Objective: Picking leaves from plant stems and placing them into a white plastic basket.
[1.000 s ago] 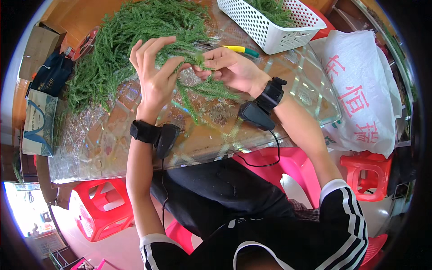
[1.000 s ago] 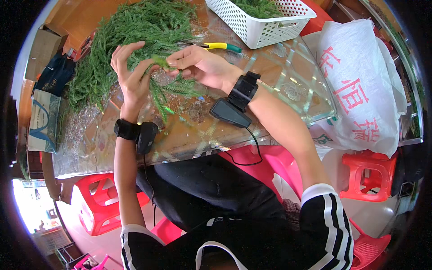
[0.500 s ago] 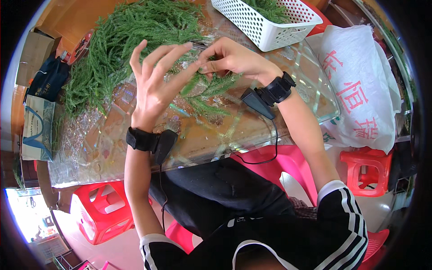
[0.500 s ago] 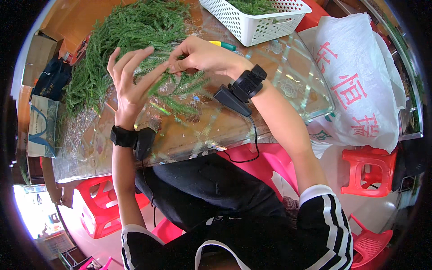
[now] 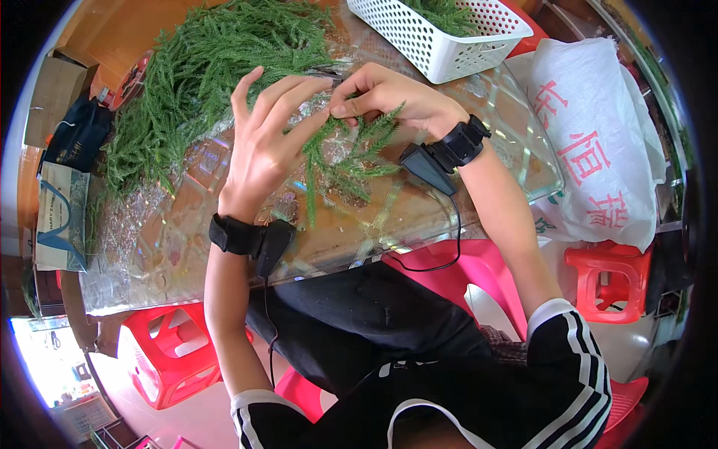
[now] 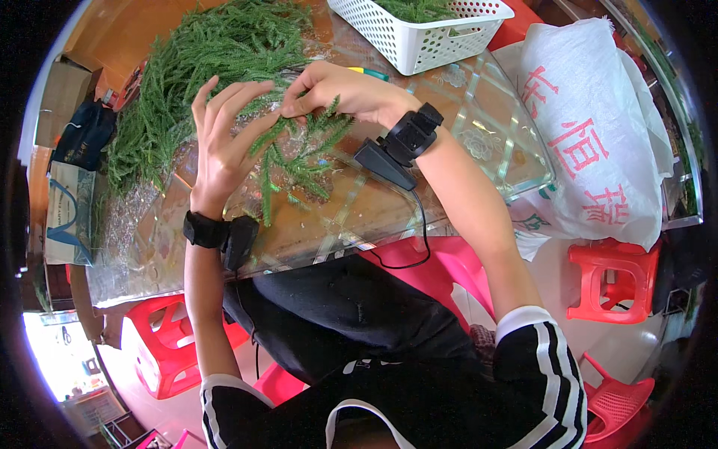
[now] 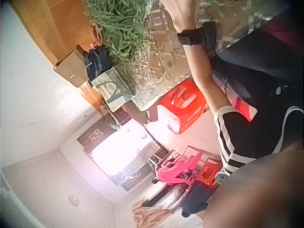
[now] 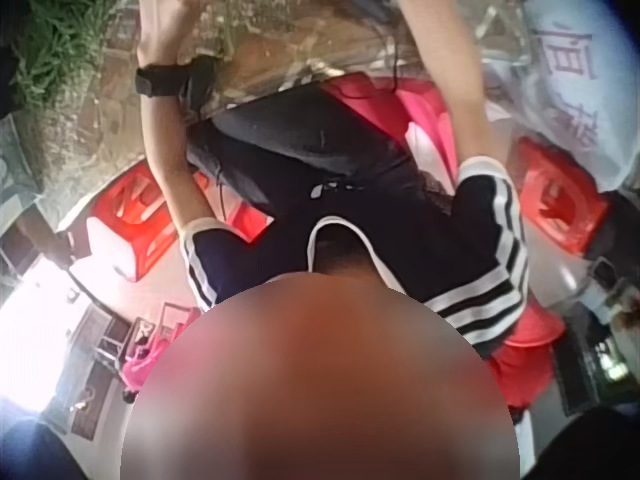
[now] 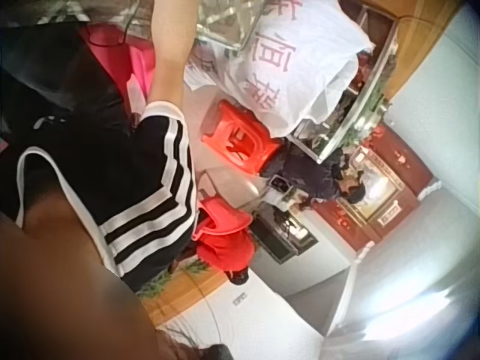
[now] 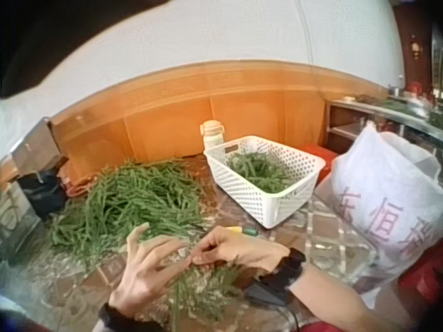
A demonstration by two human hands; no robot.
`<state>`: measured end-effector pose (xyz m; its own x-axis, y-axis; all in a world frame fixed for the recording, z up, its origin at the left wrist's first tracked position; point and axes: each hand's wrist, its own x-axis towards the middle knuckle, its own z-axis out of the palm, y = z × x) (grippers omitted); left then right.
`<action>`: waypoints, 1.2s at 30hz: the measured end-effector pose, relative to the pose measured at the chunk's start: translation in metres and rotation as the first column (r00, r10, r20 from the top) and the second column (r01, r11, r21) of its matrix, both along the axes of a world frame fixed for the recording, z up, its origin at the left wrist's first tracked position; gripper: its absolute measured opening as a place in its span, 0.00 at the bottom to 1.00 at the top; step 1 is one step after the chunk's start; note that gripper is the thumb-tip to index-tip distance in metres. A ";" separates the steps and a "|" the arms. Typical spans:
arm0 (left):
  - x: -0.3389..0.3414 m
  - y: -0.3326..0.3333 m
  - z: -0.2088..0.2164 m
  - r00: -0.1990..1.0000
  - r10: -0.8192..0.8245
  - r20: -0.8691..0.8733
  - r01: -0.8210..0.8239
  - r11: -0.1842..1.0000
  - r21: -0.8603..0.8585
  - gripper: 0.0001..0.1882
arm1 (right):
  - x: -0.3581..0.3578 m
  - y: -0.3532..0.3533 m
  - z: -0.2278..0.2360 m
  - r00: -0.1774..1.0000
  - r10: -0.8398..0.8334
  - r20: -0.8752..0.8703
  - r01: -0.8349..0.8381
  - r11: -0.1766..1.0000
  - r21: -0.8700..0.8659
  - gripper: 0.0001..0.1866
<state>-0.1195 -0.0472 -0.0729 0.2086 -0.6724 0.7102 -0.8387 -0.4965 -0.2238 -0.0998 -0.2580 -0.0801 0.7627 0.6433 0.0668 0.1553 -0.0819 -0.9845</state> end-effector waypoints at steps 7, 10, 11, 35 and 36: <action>-0.003 -0.004 -0.006 0.999 0.004 -0.043 -0.003 1.000 0.005 0.12 | -0.004 0.003 0.001 0.998 -0.039 -0.059 0.039 0.999 0.000 0.08; -0.004 -0.007 -0.006 0.999 -0.006 -0.042 0.008 0.999 0.042 0.10 | -0.005 0.001 0.002 0.996 -0.061 -0.069 0.059 0.997 -0.041 0.09; -0.004 -0.007 -0.006 0.999 -0.011 -0.042 0.014 0.998 0.061 0.10 | -0.002 0.001 -0.001 0.998 -0.050 -0.042 0.048 0.998 -0.050 0.09; 0.000 -0.002 -0.010 0.996 0.000 -0.088 -0.010 0.994 -0.105 0.14 | -0.001 0.004 -0.008 0.986 -0.130 0.108 0.121 0.989 0.089 0.10; 0.000 -0.002 -0.009 0.996 0.000 -0.088 -0.009 0.994 -0.105 0.14 | -0.002 0.002 -0.007 0.991 -0.124 0.053 0.119 0.989 0.085 0.10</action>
